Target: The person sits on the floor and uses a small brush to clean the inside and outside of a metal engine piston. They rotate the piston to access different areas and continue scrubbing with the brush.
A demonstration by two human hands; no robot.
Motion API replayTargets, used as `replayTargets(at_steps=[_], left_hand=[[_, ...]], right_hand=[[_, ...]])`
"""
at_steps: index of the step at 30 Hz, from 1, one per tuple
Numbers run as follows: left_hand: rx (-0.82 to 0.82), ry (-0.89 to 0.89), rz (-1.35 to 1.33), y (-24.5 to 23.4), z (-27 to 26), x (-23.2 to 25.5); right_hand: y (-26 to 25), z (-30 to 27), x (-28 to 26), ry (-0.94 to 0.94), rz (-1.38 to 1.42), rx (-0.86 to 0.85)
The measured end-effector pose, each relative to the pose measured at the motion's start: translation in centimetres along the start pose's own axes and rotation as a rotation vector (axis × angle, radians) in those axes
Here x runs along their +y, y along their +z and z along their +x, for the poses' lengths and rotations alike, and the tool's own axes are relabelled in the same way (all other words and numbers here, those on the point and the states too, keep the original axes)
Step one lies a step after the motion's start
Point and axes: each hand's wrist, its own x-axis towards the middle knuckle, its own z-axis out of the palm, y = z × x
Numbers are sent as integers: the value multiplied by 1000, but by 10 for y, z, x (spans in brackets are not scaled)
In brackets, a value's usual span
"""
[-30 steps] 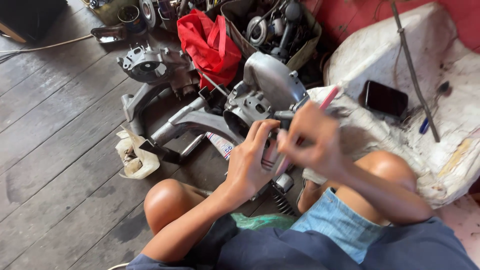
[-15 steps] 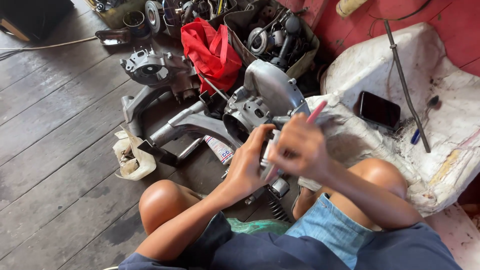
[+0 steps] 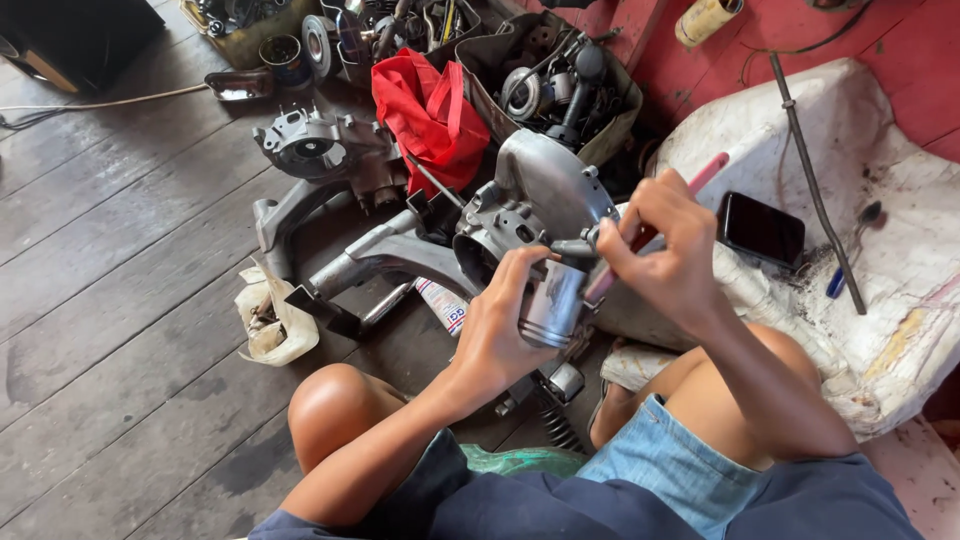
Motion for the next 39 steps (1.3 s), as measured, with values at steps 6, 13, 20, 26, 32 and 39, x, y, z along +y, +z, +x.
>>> replayTargets(at_steps=[6,13,20,26,32,39], left_hand=[[18,49,18,5,-3,0],[-1,73,-62,0,-3,3],[-5,58,-120,-1,-3,4],[17,38,-165,-1,-2,5],[45,72,-229,1,-5,6],[89,82,-300,6,-5,-6]], right_hand=[[18,-15,-40,0,54,-50],[4,-4,-38,4,35,36],[-4,-6,-8,2,-34,94],[17,-7,-33,-133,119,97],[11,-4,-29,-149,114,119],[8,-4,1,-176,121,135]])
